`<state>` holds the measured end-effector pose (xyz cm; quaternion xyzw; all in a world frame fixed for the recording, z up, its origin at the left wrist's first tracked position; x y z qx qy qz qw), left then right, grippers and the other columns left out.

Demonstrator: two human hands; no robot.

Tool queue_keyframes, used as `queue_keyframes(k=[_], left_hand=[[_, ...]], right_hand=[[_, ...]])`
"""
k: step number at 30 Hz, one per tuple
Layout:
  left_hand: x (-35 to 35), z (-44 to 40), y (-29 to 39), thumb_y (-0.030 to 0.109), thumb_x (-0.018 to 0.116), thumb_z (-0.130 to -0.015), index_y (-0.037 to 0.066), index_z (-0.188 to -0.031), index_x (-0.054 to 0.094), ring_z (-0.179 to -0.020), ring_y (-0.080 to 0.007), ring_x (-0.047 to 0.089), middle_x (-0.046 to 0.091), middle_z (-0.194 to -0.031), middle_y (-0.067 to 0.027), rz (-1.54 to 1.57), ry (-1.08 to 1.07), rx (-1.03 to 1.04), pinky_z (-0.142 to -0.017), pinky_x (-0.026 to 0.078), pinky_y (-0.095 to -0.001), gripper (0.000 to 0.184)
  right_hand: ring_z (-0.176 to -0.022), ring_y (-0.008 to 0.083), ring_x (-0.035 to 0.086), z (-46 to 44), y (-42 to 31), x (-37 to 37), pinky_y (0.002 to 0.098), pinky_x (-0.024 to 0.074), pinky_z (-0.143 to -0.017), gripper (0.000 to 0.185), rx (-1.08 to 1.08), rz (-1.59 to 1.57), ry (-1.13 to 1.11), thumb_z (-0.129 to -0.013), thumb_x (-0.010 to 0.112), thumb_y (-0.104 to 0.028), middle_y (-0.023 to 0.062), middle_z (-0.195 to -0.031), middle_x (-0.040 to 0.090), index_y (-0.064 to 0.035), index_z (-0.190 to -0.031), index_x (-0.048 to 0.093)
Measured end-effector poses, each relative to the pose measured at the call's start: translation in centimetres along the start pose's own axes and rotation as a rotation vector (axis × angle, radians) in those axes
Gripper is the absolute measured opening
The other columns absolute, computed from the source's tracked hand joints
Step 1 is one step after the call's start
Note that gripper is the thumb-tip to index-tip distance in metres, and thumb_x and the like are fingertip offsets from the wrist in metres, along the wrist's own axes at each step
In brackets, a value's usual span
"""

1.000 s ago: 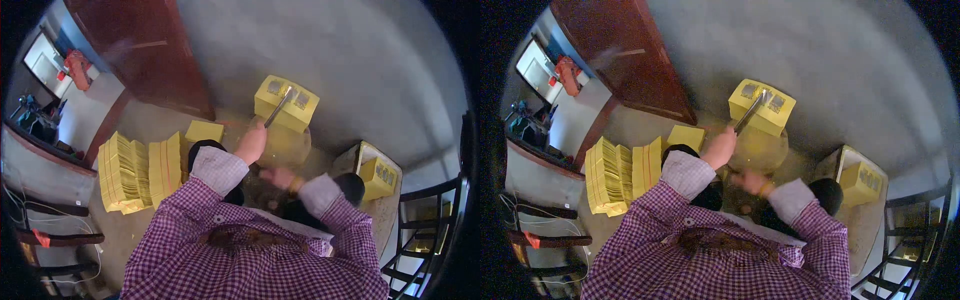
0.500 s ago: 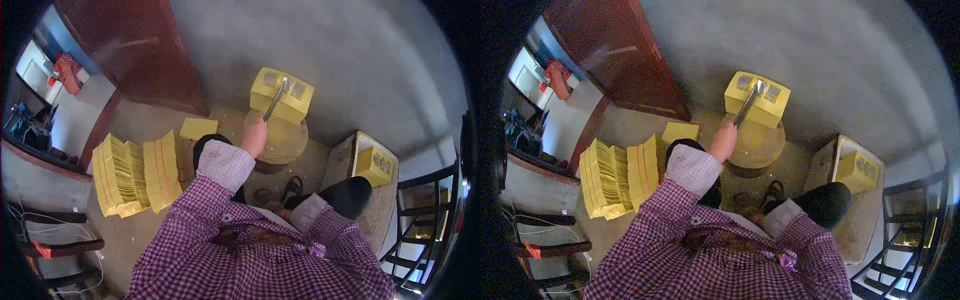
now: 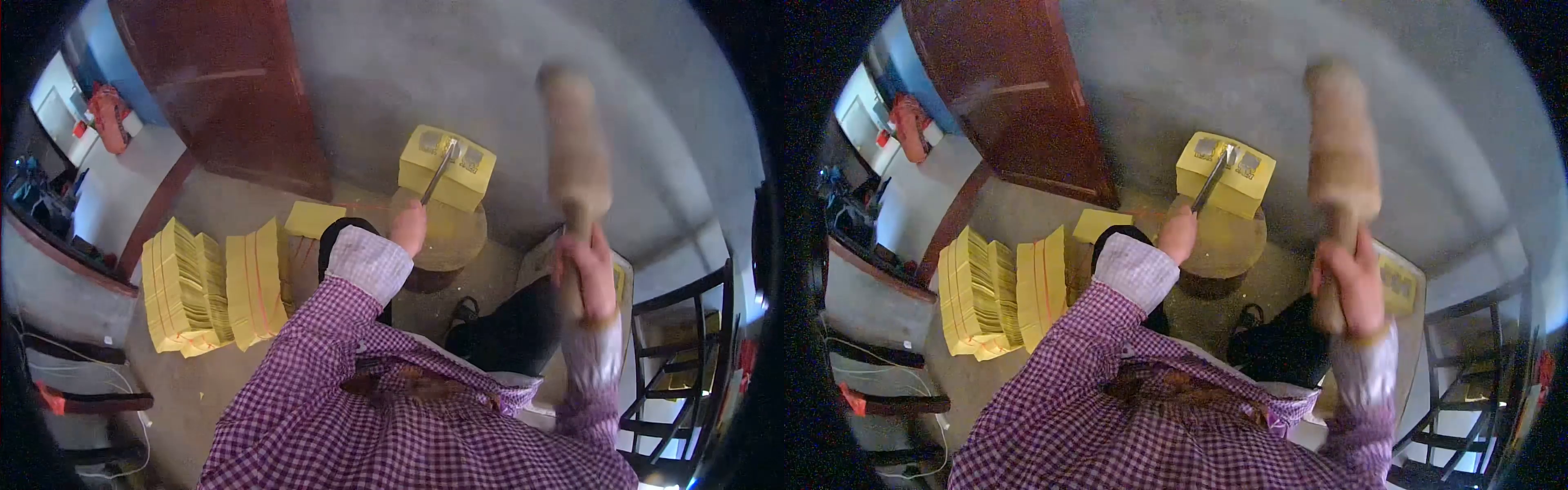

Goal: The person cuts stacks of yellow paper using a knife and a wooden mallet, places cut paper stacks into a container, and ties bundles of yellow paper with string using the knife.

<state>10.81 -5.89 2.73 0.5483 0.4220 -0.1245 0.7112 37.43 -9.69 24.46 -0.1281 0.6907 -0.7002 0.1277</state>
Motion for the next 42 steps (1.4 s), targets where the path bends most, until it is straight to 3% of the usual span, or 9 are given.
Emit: queue_keyframes(k=[6,8,15,20,23,27,34,38,42], left_hand=[[0.0,0.1,0.1,0.025,0.033,-0.091,0.001,-0.096,0.049,-0.080,-0.0422,0.059,0.060,-0.082,-0.0255,-0.035,0.020,-0.003,-0.069,0.045,-0.0520,0.030],[0.8,-1.3,-0.6,0.024,0.035,-0.091,0.001,-0.093,0.051,-0.077,-0.0410,0.059,0.060,-0.080,-0.0247,-0.017,0.060,0.043,-0.066,0.047,-0.0504,0.029],[0.7,-2.0,1.0,0.020,0.042,-0.088,0.000,-0.084,0.056,-0.070,-0.0372,0.061,0.061,-0.072,-0.0209,-0.162,0.170,0.262,-0.061,0.049,-0.0456,0.025],[-0.5,-0.5,1.3,0.022,0.040,-0.089,0.000,-0.083,0.057,-0.074,-0.0368,0.061,0.061,-0.074,-0.0209,-0.109,0.236,0.223,-0.063,0.048,-0.0465,0.028],[-0.6,0.2,1.0,0.022,0.040,-0.089,0.000,-0.080,0.058,-0.076,-0.0371,0.061,0.061,-0.076,-0.0216,0.014,0.201,0.089,-0.065,0.048,-0.0470,0.030],[-0.1,-0.1,0.9,0.023,0.038,-0.091,-0.001,-0.079,0.059,-0.078,-0.0375,0.060,0.061,-0.077,-0.0224,-0.005,0.096,0.187,-0.066,0.047,-0.0472,0.034],[0.8,-2.6,-0.9,0.024,0.040,-0.089,-0.003,-0.092,0.060,-0.084,-0.0393,0.058,0.059,-0.089,-0.0257,0.012,-0.029,0.077,-0.071,0.045,-0.0467,0.034],[0.7,-2.1,-0.8,0.027,0.033,-0.092,-0.001,-0.088,0.061,-0.084,-0.0396,0.059,0.060,-0.087,-0.0252,-0.027,-0.023,0.105,-0.073,0.046,-0.0482,0.039],[-0.4,-1.7,-0.8,0.025,0.040,-0.089,-0.001,-0.085,0.061,-0.077,-0.0385,0.059,0.061,-0.080,-0.0231,0.122,0.017,0.081,-0.068,0.045,-0.0470,0.033]], right_hand=[[-0.081,0.0313,0.061,-10.3,9.7,0.3,0.0393,0.0480,-0.074,0.049,-0.881,0.662,0.445,-0.070,0.068,-0.014,0.0206,-0.095,0.061,0.0034,-0.110,0.045],[-0.085,0.0363,0.060,-11.4,19.9,-2.2,0.0421,0.0465,-0.078,0.048,-0.065,1.011,0.234,-0.065,0.071,-0.022,0.0232,-0.092,0.061,0.0030,-0.102,0.053],[-0.041,0.0138,0.050,-12.7,2.2,-2.3,0.0299,0.0409,-0.038,0.024,-0.382,0.590,0.316,-0.069,0.063,-0.018,0.0072,-0.053,0.053,0.0010,-0.077,0.051],[-0.046,0.0111,0.049,-10.7,-9.9,1.1,0.0262,0.0402,-0.043,0.017,-0.651,0.016,0.381,-0.074,0.064,-0.014,0.0036,-0.056,0.051,-0.0035,-0.071,0.051],[-0.058,0.0263,0.058,-12.5,2.2,0.5,0.0365,0.0455,-0.052,0.021,-0.650,0.255,0.759,-0.074,0.061,-0.019,0.0130,-0.071,0.061,-0.0008,-0.083,0.057],[-0.067,0.0387,0.060,-13.3,17.7,-2.6,0.0440,0.0469,-0.059,0.032,-0.327,1.146,0.062,-0.070,0.060,-0.024,0.0191,-0.082,0.064,0.0026,-0.088,0.059],[-0.043,0.0115,0.048,-13.1,-7.9,-1.1,0.0264,0.0382,-0.039,0.029,-0.382,0.370,0.244,-0.070,0.070,-0.028,0.0038,-0.053,0.052,-0.0048,-0.067,0.053],[-0.050,0.0130,0.049,-12.5,-7.9,1.8,0.0283,0.0393,-0.049,0.029,-0.959,0.020,0.346,-0.081,0.061,-0.027,0.0020,-0.057,0.053,-0.0054,-0.063,0.052],[-0.106,0.0299,0.051,-12.4,18.1,-0.5,0.0378,0.0405,-0.091,0.050,-0.064,1.085,0.012,-0.071,0.061,-0.017,0.0220,-0.118,0.051,-0.0024,-0.117,0.050]])
Point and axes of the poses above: each hand's wrist, its own z-axis away from the middle knuckle, its own x-axis out of the palm, y = z × x, the point moved 10 cm from there along -z, towards the middle knuckle
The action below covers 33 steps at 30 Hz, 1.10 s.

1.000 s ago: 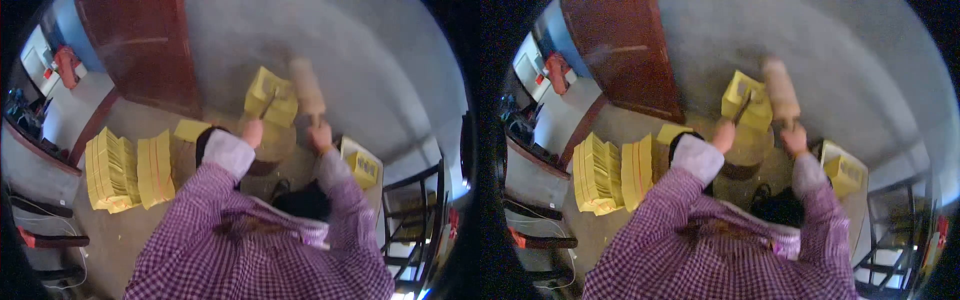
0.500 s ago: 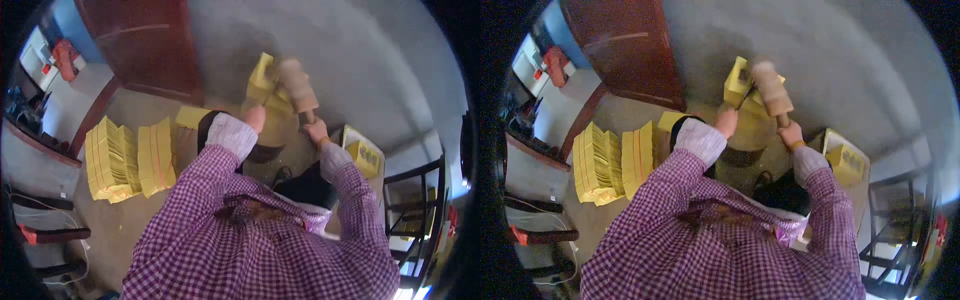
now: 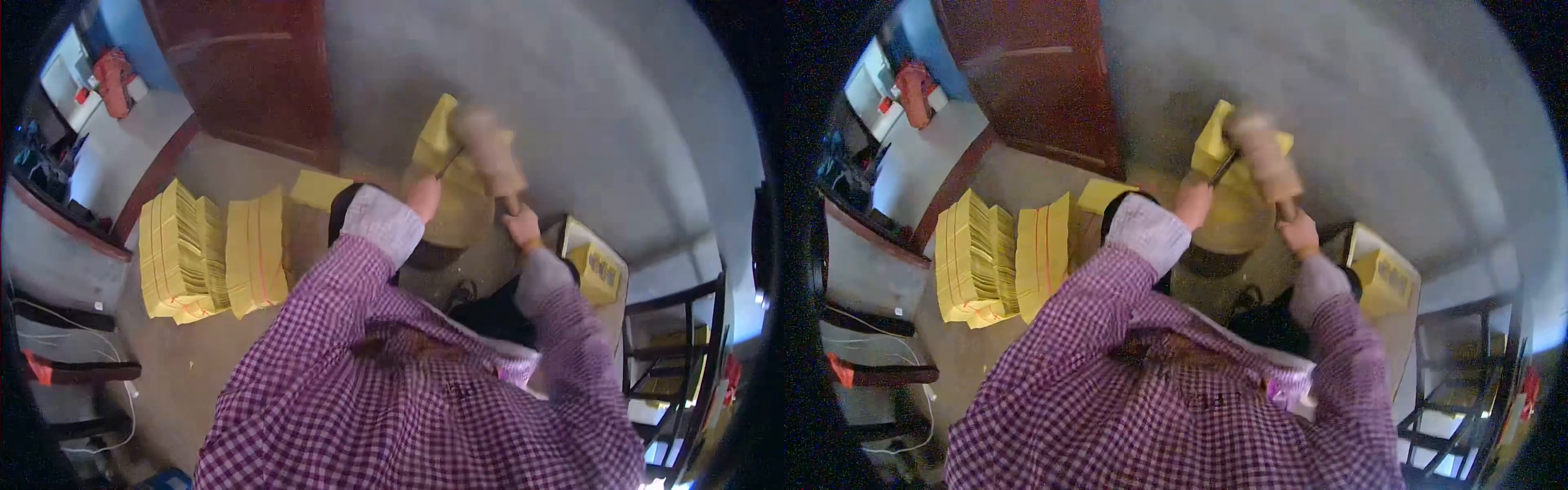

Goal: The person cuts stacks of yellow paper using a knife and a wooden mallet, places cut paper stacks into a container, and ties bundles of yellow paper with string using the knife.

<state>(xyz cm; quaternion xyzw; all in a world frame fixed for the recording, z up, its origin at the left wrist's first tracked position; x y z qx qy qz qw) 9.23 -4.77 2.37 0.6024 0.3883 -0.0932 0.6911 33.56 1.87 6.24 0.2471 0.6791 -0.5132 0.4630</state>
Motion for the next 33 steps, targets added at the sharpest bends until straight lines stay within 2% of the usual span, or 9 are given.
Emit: queue_keyframes(k=[3,6,13,15,17,21,23,29,33], left_hand=[[1.3,-3.6,-1.5,0.026,0.040,-0.090,-0.001,-0.081,0.061,-0.074,-0.0376,0.059,0.061,-0.077,-0.0222,-0.037,0.014,0.025,-0.064,0.046,-0.0458,0.035],[2.5,-1.2,-1.0,0.025,0.039,-0.090,-0.002,-0.086,0.061,-0.077,-0.0370,0.060,0.061,-0.079,-0.0230,-0.164,-0.045,0.056,-0.064,0.047,-0.0452,0.035],[0.8,0.7,0.2,0.024,0.037,-0.089,-0.003,-0.090,0.061,-0.081,-0.0382,0.060,0.060,-0.087,-0.0253,-0.042,-0.094,-0.068,-0.070,0.047,-0.0471,0.036],[3.6,-1.1,-2.6,0.026,0.039,-0.089,-0.003,-0.084,0.061,-0.076,-0.0393,0.059,0.060,-0.082,-0.0249,-0.032,-0.008,-0.015,-0.066,0.046,-0.0469,0.036],[2.6,-1.5,-2.6,0.027,0.043,-0.089,-0.002,-0.080,0.060,-0.074,-0.0398,0.057,0.060,-0.079,-0.0243,0.006,-0.014,-0.014,-0.064,0.044,-0.0468,0.035],[4.4,-1.2,-3.0,0.024,0.046,-0.087,-0.004,-0.082,0.060,-0.076,-0.0380,0.060,0.061,-0.084,-0.0233,-0.168,0.078,0.143,-0.068,0.046,-0.0481,0.032],[4.9,-2.8,-2.1,0.025,0.045,-0.087,-0.004,-0.081,0.061,-0.077,-0.0389,0.060,0.061,-0.084,-0.0240,-0.152,-0.035,0.159,-0.068,0.046,-0.0484,0.033],[2.3,0.2,-1.3,0.020,0.037,-0.087,-0.005,-0.083,0.062,-0.086,-0.0409,0.057,0.059,-0.087,-0.0275,-0.048,-0.117,-0.056,-0.073,0.045,-0.0476,0.036],[3.8,-1.2,-1.4,0.023,0.040,-0.088,-0.004,-0.084,0.062,-0.084,-0.0396,0.058,0.060,-0.086,-0.0259,-0.244,-0.122,0.148,-0.070,0.046,-0.0476,0.034]], right_hand=[[-0.081,0.0337,0.060,-3.8,3.4,-1.9,0.0370,0.0478,-0.076,0.033,0.073,-0.164,0.031,-0.068,0.064,-0.020,0.0206,-0.087,0.063,-0.0011,-0.095,0.060],[-0.043,0.0142,0.050,-3.4,-2.6,-14.6,0.0305,0.0406,-0.040,0.033,-0.001,-0.305,0.230,-0.069,0.067,-0.032,0.0049,-0.053,0.052,-0.0009,-0.068,0.056],[-0.052,0.0159,0.053,-0.4,-13.1,-22.2,0.0305,0.0423,-0.049,0.023,-0.745,-1.002,0.836,-0.076,0.064,-0.024,0.0069,-0.057,0.055,-0.0037,-0.069,0.056],[-0.060,0.0220,0.057,-1.5,-6.9,-10.0,0.0336,0.0446,-0.057,0.024,-0.474,-0.454,0.802,-0.072,0.065,-0.025,0.0107,-0.064,0.058,-0.0019,-0.074,0.058],[-0.068,0.0281,0.060,-1.5,1.7,1.8,0.0367,0.0469,-0.064,0.030,-0.028,-0.071,0.181,-0.067,0.066,-0.026,0.0145,-0.070,0.062,-0.0001,-0.080,0.061],[-0.055,0.0210,0.058,-2.4,2.3,-5.3,0.0357,0.0447,-0.049,0.025,0.251,-0.452,0.002,-0.066,0.067,-0.025,0.0132,-0.061,0.059,-0.0019,-0.069,0.061],[-0.043,0.0130,0.049,-3.6,-5.0,-14.9,0.0301,0.0380,-0.041,0.018,-0.186,-0.503,0.206,-0.072,0.062,-0.023,0.0041,-0.052,0.052,-0.0076,-0.065,0.056],[-0.042,0.0128,0.047,-0.9,-14.2,-26.0,0.0276,0.0367,-0.041,0.021,-0.482,-1.008,0.792,-0.076,0.057,-0.018,0.0043,-0.052,0.052,-0.0073,-0.058,0.052],[-0.079,0.0328,0.053,-1.4,-1.5,-2.0,0.0374,0.0431,-0.070,0.029,-0.229,-0.109,0.410,-0.070,0.062,-0.025,0.0198,-0.080,0.057,0.0011,-0.083,0.058]])
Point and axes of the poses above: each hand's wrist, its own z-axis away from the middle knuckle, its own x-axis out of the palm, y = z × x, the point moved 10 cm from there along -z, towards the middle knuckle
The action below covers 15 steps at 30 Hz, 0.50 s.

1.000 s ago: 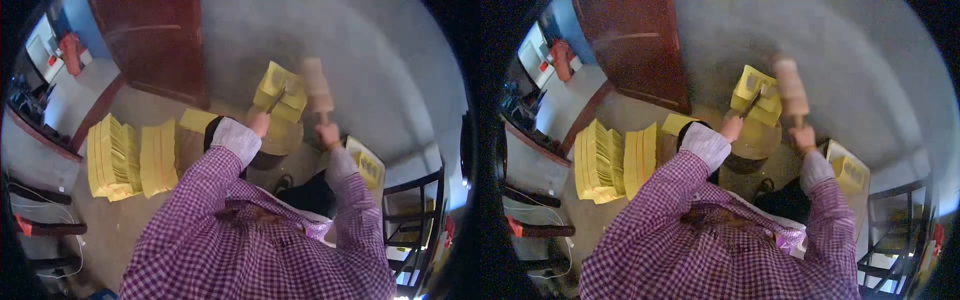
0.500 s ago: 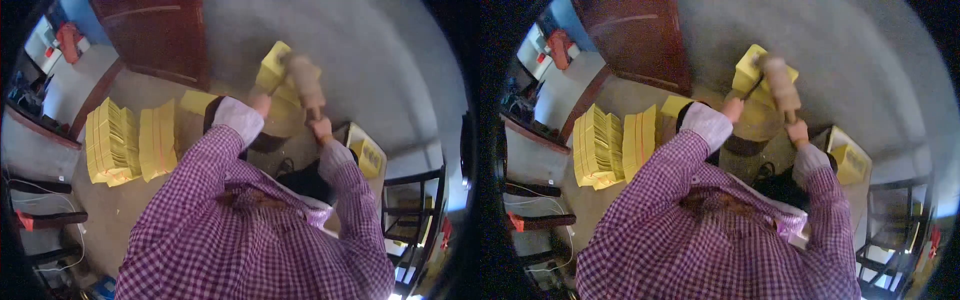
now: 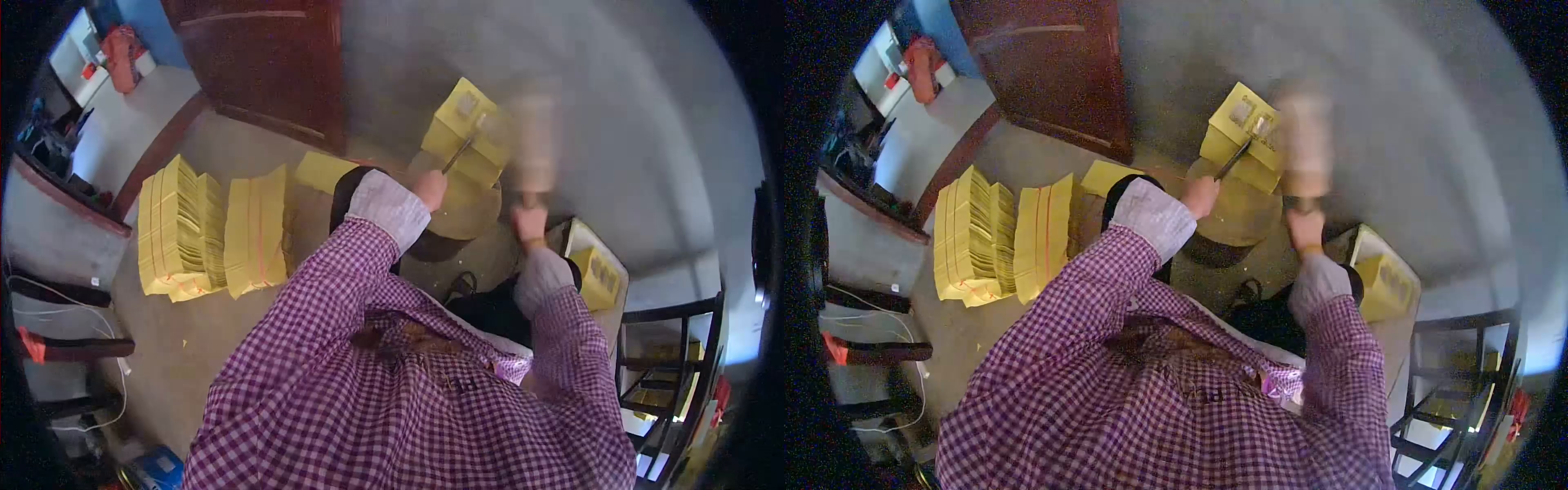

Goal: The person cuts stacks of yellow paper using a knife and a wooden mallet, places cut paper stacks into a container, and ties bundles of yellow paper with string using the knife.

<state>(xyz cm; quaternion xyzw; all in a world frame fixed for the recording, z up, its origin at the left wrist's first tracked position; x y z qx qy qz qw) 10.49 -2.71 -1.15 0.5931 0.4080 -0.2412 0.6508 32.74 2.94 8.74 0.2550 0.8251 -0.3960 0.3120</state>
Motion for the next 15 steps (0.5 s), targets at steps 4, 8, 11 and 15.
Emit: queue_keyframes(k=[4,8,11,15], left_hand=[[-1.3,1.6,-0.4,0.029,0.040,-0.090,-0.003,-0.087,0.061,-0.087,-0.0387,0.058,0.059,-0.091,-0.0263,0.128,0.033,-0.205,-0.070,0.046,-0.0486,0.039],[0.9,0.5,-1.0,0.032,0.042,-0.089,-0.003,-0.087,0.061,-0.085,-0.0400,0.058,0.060,-0.087,-0.0259,0.009,0.042,-0.067,-0.071,0.045,-0.0485,0.040],[2.1,-0.8,-2.8,0.033,0.044,-0.088,-0.004,-0.087,0.061,-0.082,-0.0412,0.058,0.060,-0.083,-0.0259,0.206,0.044,-0.231,-0.071,0.045,-0.0481,0.041],[2.1,-0.2,-3.0,0.029,0.045,-0.086,-0.003,-0.087,0.063,-0.083,-0.0403,0.059,0.061,-0.085,-0.0249,0.242,0.045,-0.246,-0.072,0.047,-0.0474,0.036]], right_hand=[[-0.084,0.0399,0.055,-0.4,5.7,-0.2,0.0425,0.0454,-0.073,0.041,0.073,0.207,-0.384,-0.068,0.064,-0.032,0.0247,-0.084,0.058,0.0026,-0.088,0.058],[-0.060,0.0284,0.058,-6.9,-1.9,-8.9,0.0355,0.0455,-0.055,0.033,0.139,-0.018,-0.216,-0.071,0.066,-0.030,0.0162,-0.069,0.059,0.0009,-0.071,0.056],[-0.040,0.0087,0.045,-9.3,-14.4,-18.2,0.0261,0.0368,-0.041,0.029,0.016,-0.611,0.051,-0.077,0.064,-0.030,0.0009,-0.051,0.049,-0.0085,-0.060,0.055],[-0.041,0.0105,0.045,-11.3,-13.9,-15.9,0.0269,0.0337,-0.035,0.014,-0.228,-0.974,0.359,-0.077,0.062,-0.016,0.0038,-0.054,0.052,-0.0060,-0.073,0.053]])
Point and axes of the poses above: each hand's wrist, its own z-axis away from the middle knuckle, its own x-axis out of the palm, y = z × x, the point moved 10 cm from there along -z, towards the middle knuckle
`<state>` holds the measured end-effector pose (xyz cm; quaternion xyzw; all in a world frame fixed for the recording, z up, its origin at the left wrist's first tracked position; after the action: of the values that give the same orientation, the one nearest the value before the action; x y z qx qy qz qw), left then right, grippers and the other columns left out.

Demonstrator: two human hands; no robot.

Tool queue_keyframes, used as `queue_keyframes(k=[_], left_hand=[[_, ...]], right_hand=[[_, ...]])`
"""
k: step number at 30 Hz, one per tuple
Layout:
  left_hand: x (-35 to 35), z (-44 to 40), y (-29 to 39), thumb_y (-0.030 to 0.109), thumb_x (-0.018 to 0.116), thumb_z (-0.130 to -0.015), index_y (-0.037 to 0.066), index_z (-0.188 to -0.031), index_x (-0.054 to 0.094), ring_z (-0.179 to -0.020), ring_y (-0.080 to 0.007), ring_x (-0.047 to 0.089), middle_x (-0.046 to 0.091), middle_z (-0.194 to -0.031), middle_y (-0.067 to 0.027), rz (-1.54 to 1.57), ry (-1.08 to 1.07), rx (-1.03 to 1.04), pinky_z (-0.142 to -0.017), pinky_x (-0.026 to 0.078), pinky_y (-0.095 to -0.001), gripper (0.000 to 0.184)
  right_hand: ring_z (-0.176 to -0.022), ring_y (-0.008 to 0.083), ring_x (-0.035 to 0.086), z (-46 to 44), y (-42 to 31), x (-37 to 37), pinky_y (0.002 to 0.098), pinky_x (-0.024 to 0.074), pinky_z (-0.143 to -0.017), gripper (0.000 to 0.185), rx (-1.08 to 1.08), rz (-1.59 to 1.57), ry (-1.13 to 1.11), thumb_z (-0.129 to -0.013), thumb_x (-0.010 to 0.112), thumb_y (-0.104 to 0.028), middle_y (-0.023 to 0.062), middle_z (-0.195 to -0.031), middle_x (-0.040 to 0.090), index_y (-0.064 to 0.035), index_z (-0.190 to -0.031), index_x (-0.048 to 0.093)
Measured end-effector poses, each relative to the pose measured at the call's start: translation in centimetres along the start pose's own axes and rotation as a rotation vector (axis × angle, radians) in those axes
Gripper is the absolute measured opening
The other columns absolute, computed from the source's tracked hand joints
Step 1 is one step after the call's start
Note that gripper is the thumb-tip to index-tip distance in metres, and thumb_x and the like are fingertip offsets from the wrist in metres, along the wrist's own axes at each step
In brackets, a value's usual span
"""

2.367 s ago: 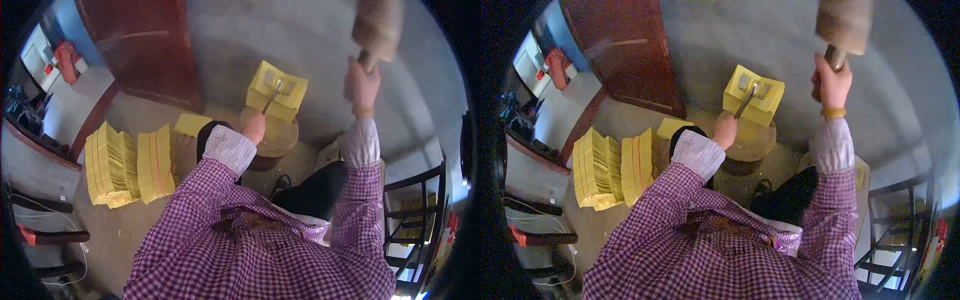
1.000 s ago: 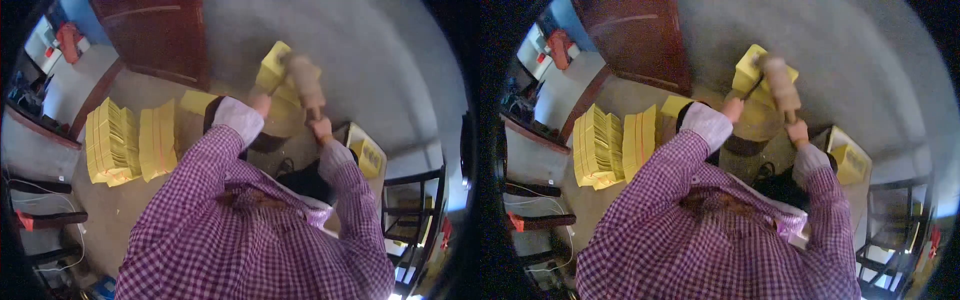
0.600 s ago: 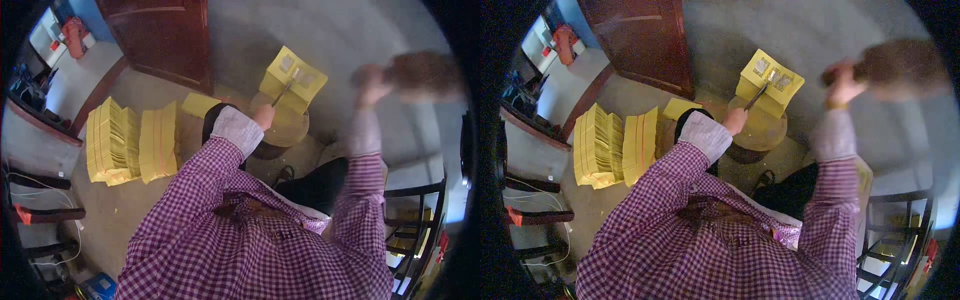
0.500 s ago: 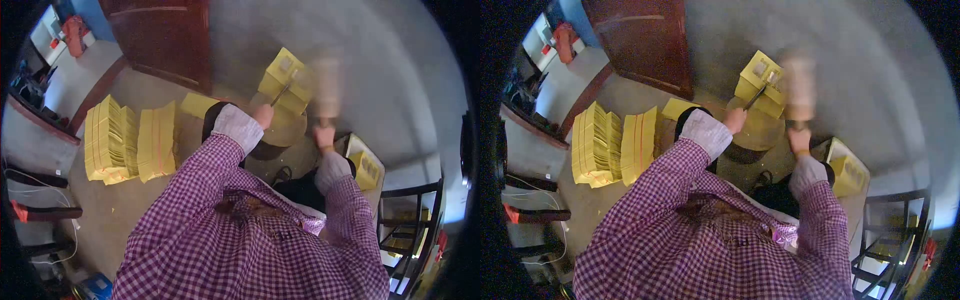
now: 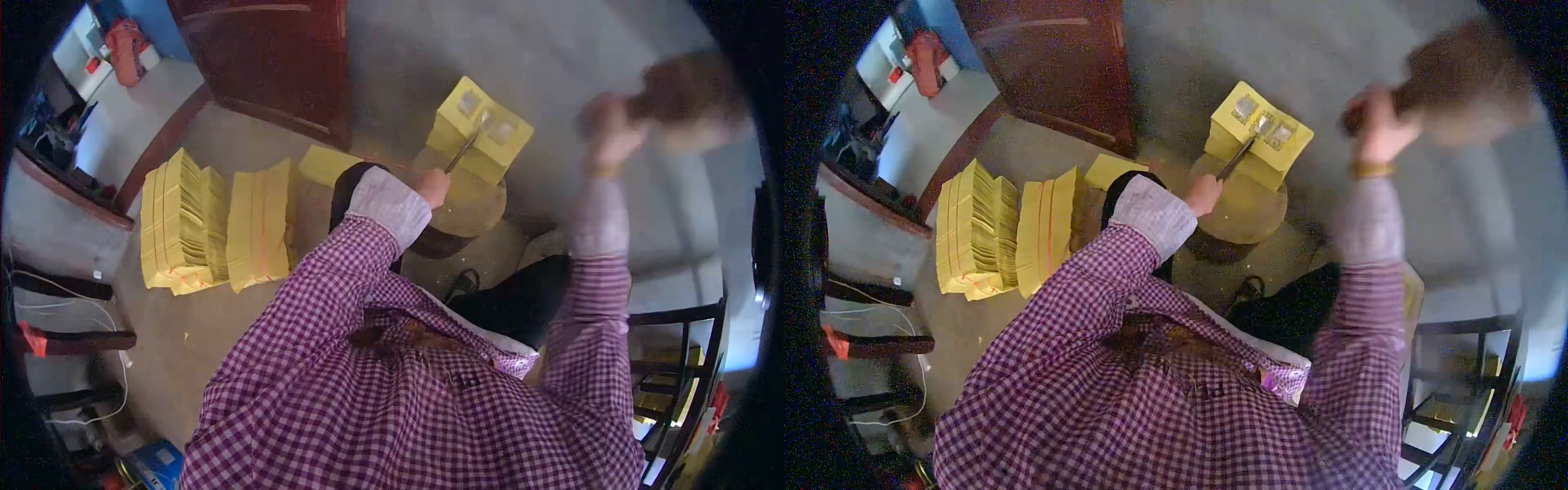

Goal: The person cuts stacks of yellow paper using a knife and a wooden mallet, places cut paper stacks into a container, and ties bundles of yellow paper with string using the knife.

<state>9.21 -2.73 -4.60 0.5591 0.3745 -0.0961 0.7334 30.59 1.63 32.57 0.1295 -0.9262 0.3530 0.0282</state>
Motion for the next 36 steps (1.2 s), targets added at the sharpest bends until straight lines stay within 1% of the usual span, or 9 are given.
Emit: queue_keyframes(k=[1,3,4,8,9,17,20,24,36], left_hand=[[0.1,0.4,0.1,0.029,0.044,-0.086,-0.004,-0.088,0.063,-0.083,-0.0404,0.059,0.061,-0.085,-0.0249,0.018,-0.019,-0.007,-0.072,0.047,-0.0472,0.037],[0.0,0.3,0.5,0.029,0.045,-0.087,-0.005,-0.084,0.062,-0.082,-0.0397,0.059,0.061,-0.082,-0.0252,0.047,0.028,-0.018,-0.071,0.046,-0.0473,0.038],[-0.2,0.5,0.2,0.028,0.047,-0.087,-0.006,-0.080,0.062,-0.080,-0.0390,0.059,0.060,-0.078,-0.0255,0.058,0.065,-0.035,-0.069,0.045,-0.0474,0.039],[4.4,-1.7,-0.4,0.029,0.046,-0.087,-0.006,-0.080,0.062,-0.080,-0.0390,0.059,0.060,-0.076,-0.0252,-0.622,0.482,0.525,-0.068,0.045,-0.0468,0.039],[3.9,-2.2,-1.7,0.029,0.046,-0.087,-0.006,-0.080,0.063,-0.079,-0.0394,0.059,0.060,-0.076,-0.0252,-0.295,0.227,0.282,-0.068,0.045,-0.0470,0.039],[-0.2,0.6,-0.5,0.031,0.045,-0.087,-0.005,-0.076,0.061,-0.072,-0.0403,0.058,0.059,-0.073,-0.0260,0.084,0.053,0.038,-0.066,0.045,-0.0477,0.041],[0.0,0.4,1.0,0.029,0.042,-0.088,-0.006,-0.084,0.061,-0.078,-0.0410,0.058,0.059,-0.081,-0.0276,-0.060,0.078,0.249,-0.070,0.045,-0.0470,0.040],[0.4,1.4,1.1,0.026,0.038,-0.090,-0.008,-0.092,0.058,-0.085,-0.0414,0.056,0.057,-0.090,-0.0285,-0.062,-0.113,0.060,-0.074,0.045,-0.0465,0.040],[1.9,0.4,-1.5,0.028,0.044,-0.089,-0.006,-0.082,0.060,-0.083,-0.0397,0.058,0.059,-0.082,-0.0251,-0.080,-0.047,-0.004,-0.072,0.045,-0.0470,0.038]], right_hand=[[-0.059,0.0216,0.057,4.2,9.2,-3.3,0.0339,0.0468,-0.051,0.020,0.060,0.059,0.034,-0.077,0.058,-0.011,0.0114,-0.072,0.060,-0.0019,-0.094,0.054],[-0.114,0.0387,0.043,16.3,10.9,-2.3,0.0393,0.0293,-0.101,0.048,-0.358,0.987,-0.237,-0.074,0.056,-0.011,0.0238,-0.113,0.054,0.0004,-0.120,0.047],[-0.107,0.0392,0.049,22.1,20.3,-6.7,0.0381,0.0365,-0.095,0.046,0.443,1.031,-0.634,-0.071,0.059,-0.017,0.0245,-0.108,0.056,0.0010,-0.113,0.053],[-0.083,0.0335,0.058,16.4,15.5,-4.2,0.0394,0.0454,-0.076,0.042,0.566,0.965,-0.670,-0.066,0.065,-0.024,0.0210,-0.088,0.061,0.0015,-0.099,0.059],[-0.067,0.0293,0.062,13.4,13.6,-3.9,0.0385,0.0494,-0.063,0.039,0.586,0.992,-0.640,-0.065,0.067,-0.023,0.0186,-0.075,0.063,0.0020,-0.093,0.060],[-0.039,0.0100,0.046,-1.0,-3.0,3.7,0.0256,0.0364,-0.039,0.021,0.130,0.241,-0.123,-0.073,0.066,-0.021,0.0030,-0.053,0.053,-0.0030,-0.070,0.055],[-0.071,0.0282,0.056,9.7,8.9,1.2,0.0358,0.0450,-0.068,0.037,-0.303,0.783,-0.150,-0.073,0.058,-0.013,0.0142,-0.078,0.059,0.0010,-0.106,0.050],[-0.071,0.0316,0.062,24.0,17.8,-3.9,0.0362,0.0488,-0.062,0.019,1.009,0.798,-0.526,-0.074,0.057,-0.014,0.0184,-0.078,0.063,-0.0003,-0.086,0.062],[-0.039,0.0137,0.047,4.1,2.3,3.8,0.0280,0.0375,-0.039,0.016,0.350,0.185,-0.162,-0.068,0.064,-0.014,0.0041,-0.052,0.051,-0.0038,-0.068,0.052]])
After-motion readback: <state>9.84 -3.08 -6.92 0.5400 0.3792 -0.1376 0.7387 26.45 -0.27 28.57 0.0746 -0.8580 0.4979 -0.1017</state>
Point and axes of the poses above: each hand's wrist, its own z-axis away from the middle knuckle, its own x-axis out of the palm, y = z × x, the point moved 10 cm from there along -z, towards the middle knuckle
